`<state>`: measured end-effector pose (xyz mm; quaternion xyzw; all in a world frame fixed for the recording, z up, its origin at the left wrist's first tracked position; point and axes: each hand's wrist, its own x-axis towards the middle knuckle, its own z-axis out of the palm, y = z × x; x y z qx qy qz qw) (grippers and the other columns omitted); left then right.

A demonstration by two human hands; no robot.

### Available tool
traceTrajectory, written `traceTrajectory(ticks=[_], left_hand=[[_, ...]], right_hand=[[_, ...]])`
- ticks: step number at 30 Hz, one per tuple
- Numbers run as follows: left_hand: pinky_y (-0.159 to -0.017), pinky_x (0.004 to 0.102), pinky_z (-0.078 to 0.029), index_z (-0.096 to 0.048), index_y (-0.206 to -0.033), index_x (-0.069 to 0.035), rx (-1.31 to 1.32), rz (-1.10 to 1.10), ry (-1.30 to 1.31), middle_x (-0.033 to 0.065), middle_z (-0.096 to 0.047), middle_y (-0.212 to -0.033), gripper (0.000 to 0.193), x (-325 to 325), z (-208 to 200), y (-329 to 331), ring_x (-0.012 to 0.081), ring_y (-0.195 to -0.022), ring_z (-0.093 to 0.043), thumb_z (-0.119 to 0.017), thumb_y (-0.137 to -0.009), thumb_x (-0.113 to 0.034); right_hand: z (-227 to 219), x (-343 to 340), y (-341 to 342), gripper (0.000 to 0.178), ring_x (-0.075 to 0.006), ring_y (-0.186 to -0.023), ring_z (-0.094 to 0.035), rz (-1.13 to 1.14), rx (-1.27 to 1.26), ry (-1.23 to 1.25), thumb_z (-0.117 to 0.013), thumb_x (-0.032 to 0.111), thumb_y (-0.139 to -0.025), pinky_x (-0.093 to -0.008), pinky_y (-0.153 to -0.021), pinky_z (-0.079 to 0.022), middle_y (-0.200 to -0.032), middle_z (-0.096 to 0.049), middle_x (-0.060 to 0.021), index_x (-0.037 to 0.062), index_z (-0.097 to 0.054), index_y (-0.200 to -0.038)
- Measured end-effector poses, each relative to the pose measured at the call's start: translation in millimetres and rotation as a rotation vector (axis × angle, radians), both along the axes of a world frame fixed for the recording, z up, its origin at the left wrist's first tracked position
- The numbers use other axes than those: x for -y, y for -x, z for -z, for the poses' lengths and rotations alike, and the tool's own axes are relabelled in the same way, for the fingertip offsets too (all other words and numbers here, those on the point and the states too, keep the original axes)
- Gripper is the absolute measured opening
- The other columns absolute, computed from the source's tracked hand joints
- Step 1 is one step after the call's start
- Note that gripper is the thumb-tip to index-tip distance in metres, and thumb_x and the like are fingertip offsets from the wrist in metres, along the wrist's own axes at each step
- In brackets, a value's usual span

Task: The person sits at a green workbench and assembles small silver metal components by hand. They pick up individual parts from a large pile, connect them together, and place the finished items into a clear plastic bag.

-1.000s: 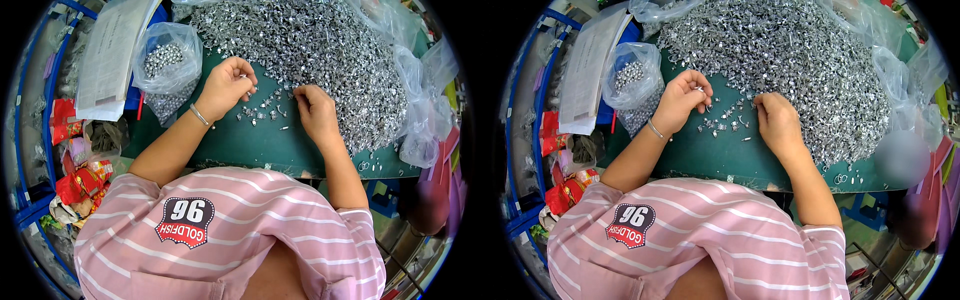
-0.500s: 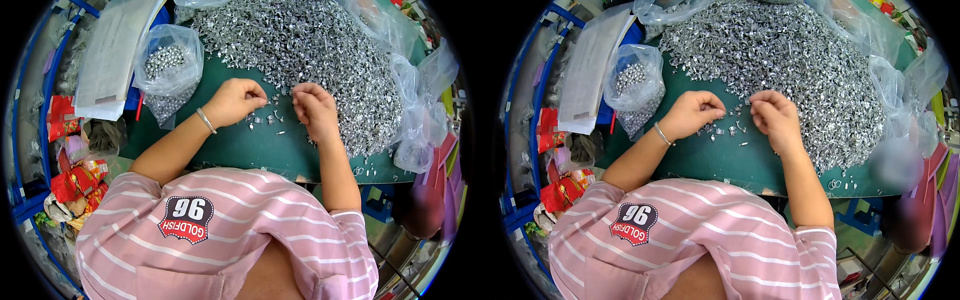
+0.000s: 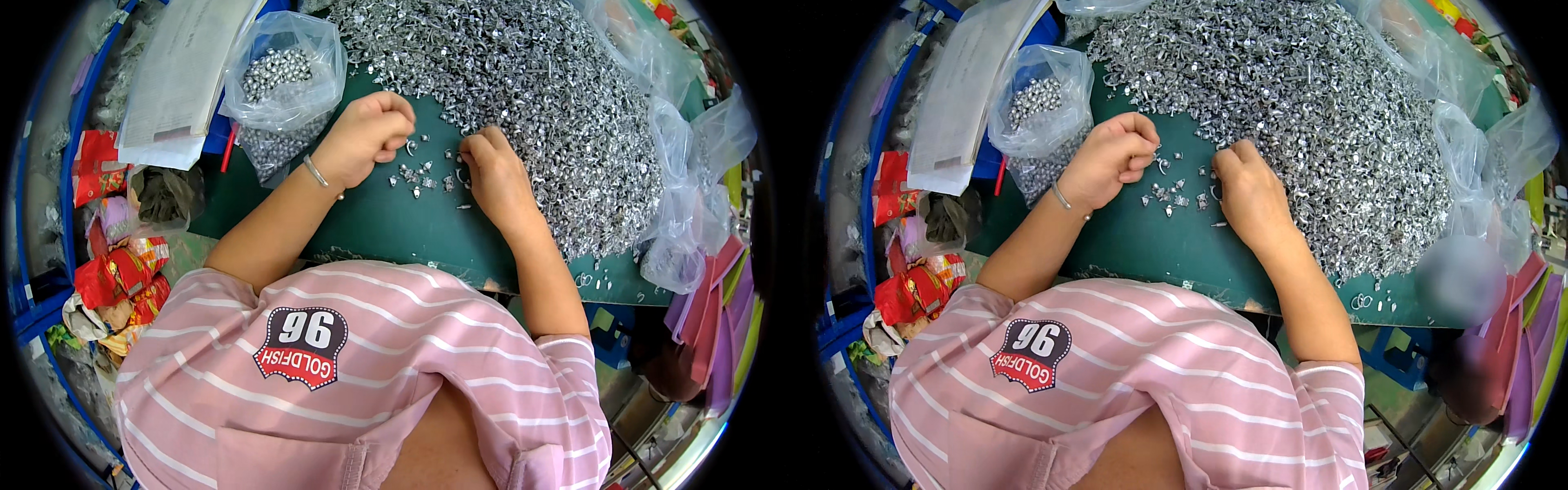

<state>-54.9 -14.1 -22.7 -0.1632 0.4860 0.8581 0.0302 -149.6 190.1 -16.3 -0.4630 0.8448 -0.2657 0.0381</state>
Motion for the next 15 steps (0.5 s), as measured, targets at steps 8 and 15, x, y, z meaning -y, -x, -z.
traceTrajectory(ticks=[8,15], left_hand=[[-0.063,0.0302,-0.047,-0.066,-0.085,-0.004,-0.448,0.129,1.377,0.0076,-0.054,-0.074,0.012,-31.4,10.5,2.8,0.0208,-0.068,-0.056,-0.07,-0.074,-0.007],[-0.061,0.0296,-0.047,-0.065,-0.083,-0.003,-0.314,0.118,1.247,0.0077,-0.055,-0.074,0.014,-20.7,-3.6,4.1,0.0192,-0.065,-0.057,-0.072,-0.075,-0.012]], right_hand=[[3.0,-8.8,3.0,0.017,-0.0234,-0.075,-0.06,0.016,0.258,0.208,-0.058,-0.003,-0.078,-0.0322,-0.062,-0.05,-0.088,-0.058,-0.0105,0.0004,-0.057,-0.095],[-3.5,-18.8,-4.4,0.013,-0.0111,-0.067,-0.057,0.042,0.784,0.15,-0.063,0.006,-0.082,-0.0256,-0.055,-0.045,-0.078,-0.061,-0.0057,-0.0002,-0.06,-0.093]])
